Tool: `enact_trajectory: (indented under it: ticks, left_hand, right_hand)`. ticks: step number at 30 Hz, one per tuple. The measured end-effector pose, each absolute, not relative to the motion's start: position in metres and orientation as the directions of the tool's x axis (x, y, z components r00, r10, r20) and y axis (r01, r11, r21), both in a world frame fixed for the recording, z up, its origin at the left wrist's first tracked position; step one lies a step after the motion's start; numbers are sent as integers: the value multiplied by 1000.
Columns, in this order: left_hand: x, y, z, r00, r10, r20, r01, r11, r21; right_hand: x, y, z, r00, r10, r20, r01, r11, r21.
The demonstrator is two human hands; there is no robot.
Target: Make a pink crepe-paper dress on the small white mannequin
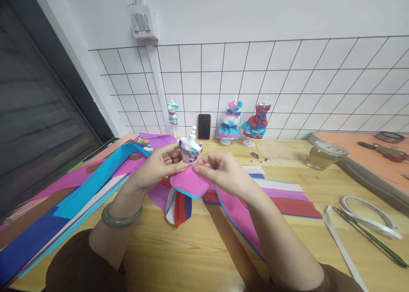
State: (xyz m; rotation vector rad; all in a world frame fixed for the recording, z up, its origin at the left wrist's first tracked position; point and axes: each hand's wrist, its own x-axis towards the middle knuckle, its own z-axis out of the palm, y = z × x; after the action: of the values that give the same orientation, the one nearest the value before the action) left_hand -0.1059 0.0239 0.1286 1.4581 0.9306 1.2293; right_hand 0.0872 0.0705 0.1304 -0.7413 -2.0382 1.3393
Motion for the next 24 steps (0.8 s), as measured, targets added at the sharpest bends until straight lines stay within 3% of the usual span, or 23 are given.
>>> enact_trajectory:
  ticks: [11, 24]
  left_hand:
    - [-108, 25, 125, 224, 949, 221, -63, -212, 975]
    - [-108, 25, 124, 220, 957, 190, -69, -179, 981]
  right_hand:
    - [95, 72, 133, -757, 619, 211, 83, 412, -907]
    - [96, 76, 130, -743, 638, 202, 110, 414, -904]
